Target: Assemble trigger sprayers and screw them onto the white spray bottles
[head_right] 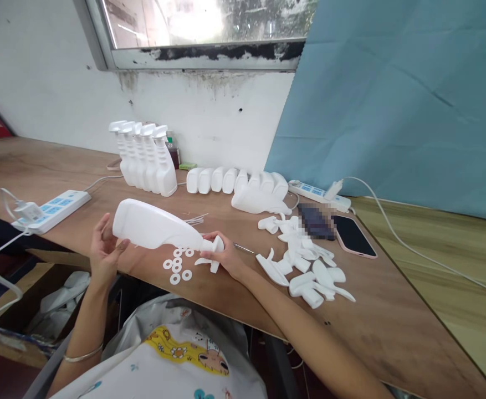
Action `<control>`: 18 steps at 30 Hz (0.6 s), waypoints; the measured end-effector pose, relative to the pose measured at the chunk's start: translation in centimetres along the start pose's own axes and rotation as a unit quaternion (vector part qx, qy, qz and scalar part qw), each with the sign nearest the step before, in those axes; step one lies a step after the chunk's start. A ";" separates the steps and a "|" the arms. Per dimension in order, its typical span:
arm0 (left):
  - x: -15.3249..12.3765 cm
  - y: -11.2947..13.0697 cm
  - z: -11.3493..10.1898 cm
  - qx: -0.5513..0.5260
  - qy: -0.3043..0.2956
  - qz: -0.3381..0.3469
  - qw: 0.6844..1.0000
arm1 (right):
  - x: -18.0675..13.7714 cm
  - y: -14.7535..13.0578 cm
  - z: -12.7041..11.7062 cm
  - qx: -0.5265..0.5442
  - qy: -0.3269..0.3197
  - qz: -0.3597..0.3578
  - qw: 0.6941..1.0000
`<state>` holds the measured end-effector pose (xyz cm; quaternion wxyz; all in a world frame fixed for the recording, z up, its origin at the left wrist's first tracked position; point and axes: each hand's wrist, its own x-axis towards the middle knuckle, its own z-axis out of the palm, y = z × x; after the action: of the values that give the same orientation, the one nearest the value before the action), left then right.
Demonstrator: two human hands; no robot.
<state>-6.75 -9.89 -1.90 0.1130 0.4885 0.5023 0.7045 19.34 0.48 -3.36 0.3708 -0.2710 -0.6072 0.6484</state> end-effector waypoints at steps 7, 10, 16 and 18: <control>0.3 -0.9 -0.7 0.038 0.022 -0.015 0.999 | -0.1 0.2 -0.1 -0.037 -0.003 0.048 0.998; 0.3 -0.7 -0.7 0.051 0.015 -0.019 0.998 | -0.2 0.1 0.0 -0.026 0.000 0.049 0.998; 0.2 0.4 -0.3 0.054 0.035 -0.031 0.997 | 0.1 -0.1 0.0 -0.078 0.017 -0.001 0.997; 0.1 0.4 -0.4 -0.006 0.027 -0.042 0.999 | 0.1 0.0 -0.1 -0.113 0.024 -0.032 0.993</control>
<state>-7.00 -10.21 -1.55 0.1318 0.4470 0.5213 0.7149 19.35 0.67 -3.35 0.3723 -0.3072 -0.6758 0.5570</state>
